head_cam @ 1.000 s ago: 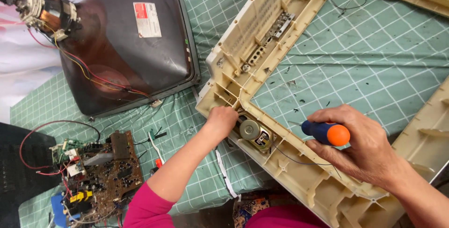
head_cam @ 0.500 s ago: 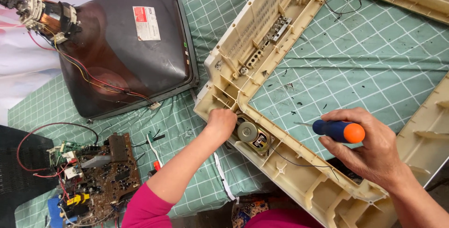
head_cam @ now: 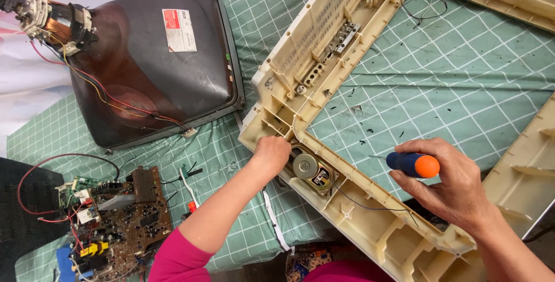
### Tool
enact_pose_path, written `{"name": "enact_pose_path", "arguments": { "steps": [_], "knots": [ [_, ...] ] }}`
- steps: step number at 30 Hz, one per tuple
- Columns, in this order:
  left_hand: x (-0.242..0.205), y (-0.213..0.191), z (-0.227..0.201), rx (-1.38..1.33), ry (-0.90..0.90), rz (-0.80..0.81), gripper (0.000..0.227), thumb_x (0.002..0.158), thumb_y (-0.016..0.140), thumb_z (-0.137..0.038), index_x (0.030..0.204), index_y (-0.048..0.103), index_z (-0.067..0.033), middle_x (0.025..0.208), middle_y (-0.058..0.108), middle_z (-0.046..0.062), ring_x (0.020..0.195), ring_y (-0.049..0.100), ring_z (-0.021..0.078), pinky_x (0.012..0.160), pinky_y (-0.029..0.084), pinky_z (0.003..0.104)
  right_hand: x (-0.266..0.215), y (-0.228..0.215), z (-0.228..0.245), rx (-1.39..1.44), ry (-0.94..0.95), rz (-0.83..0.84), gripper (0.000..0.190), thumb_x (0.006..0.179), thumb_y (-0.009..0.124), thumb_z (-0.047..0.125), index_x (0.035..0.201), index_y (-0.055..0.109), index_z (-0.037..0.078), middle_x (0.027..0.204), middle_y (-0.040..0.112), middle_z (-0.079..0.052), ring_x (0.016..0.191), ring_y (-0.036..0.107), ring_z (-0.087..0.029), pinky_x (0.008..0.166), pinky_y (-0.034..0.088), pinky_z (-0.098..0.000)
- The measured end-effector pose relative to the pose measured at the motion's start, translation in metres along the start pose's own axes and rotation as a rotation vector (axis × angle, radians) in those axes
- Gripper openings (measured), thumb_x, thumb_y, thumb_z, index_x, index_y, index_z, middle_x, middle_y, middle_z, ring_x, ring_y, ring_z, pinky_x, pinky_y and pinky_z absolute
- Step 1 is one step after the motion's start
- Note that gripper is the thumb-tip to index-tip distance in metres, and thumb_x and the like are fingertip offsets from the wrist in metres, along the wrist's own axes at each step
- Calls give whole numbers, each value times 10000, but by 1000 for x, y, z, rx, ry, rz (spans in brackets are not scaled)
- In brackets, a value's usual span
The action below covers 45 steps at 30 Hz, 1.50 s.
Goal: Disassembling an old television set by removing speakers and other components using a screwdriver.
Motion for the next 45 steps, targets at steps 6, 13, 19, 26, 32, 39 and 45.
{"name": "enact_pose_path", "arguments": {
  "steps": [6, 13, 19, 26, 32, 39, 45],
  "knots": [
    [-14, -38, -3, -12, 4, 209, 258, 983, 538, -110, 1031, 758, -236, 1006, 745, -42, 903, 744, 221, 695, 508, 347, -3, 3, -6, -20, 37, 5, 409, 854, 803, 198, 1189, 619, 52, 1125, 748, -89, 970, 737, -215, 897, 560, -310],
    [-15, -32, -1, 44, -8, 167, 160, 952, 682, -127, 912, 732, -273, 845, 736, -101, 760, 720, 163, 728, 459, 347, -2, 5, -9, -17, 54, -3, 385, 868, 790, 185, 1183, 619, 45, 1118, 745, -89, 982, 728, -216, 909, 551, -314],
    [-7, -15, 1, -67, -16, 125, 295, 889, 620, -29, 949, 746, -289, 914, 754, -39, 884, 726, 238, 881, 439, 419, -2, 7, -10, -9, 69, -1, 356, 885, 770, 184, 1175, 607, 56, 1103, 745, -62, 961, 717, -219, 889, 544, -317],
    [-45, -83, 6, -104, -37, 262, 243, 997, 491, -3, 1025, 725, -62, 1008, 695, 121, 1007, 624, 275, 973, 495, 438, -3, 9, -11, -10, 59, 6, 356, 895, 760, 187, 1182, 593, 62, 1099, 740, -48, 899, 696, -214, 844, 530, -313],
    [-60, -166, -5, -638, 35, 20, 327, 957, 466, 150, 791, 715, 19, 761, 665, 85, 804, 696, 250, 1003, 618, 435, -3, 12, -14, -18, 66, 8, 351, 904, 748, 173, 1187, 586, 43, 1095, 734, -51, 927, 700, -221, 857, 538, -323],
    [22, -141, -78, -478, 281, -97, 328, 892, 438, 179, 699, 573, -48, 656, 443, 12, 613, 554, 181, 794, 604, 433, -16, 12, -27, -55, 189, 25, 440, 903, 746, 178, 1281, 549, 70, 1163, 733, -48, 1071, 712, -244, 922, 532, -365],
    [63, -103, -109, -513, 269, -293, 352, 750, 433, 176, 953, 632, -32, 978, 684, 189, 958, 669, 423, 843, 524, 588, -18, 11, -29, 8, 247, 5, 408, 945, 714, 179, 1268, 498, 54, 1124, 743, -45, 993, 721, -208, 905, 518, -335]
  ]
}}
Point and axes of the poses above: each hand's wrist, its own x-axis towards the middle knuckle, its own y-axis out of the palm, z = x × y, the point moved 3 cm from there along x, towards the middle knuckle
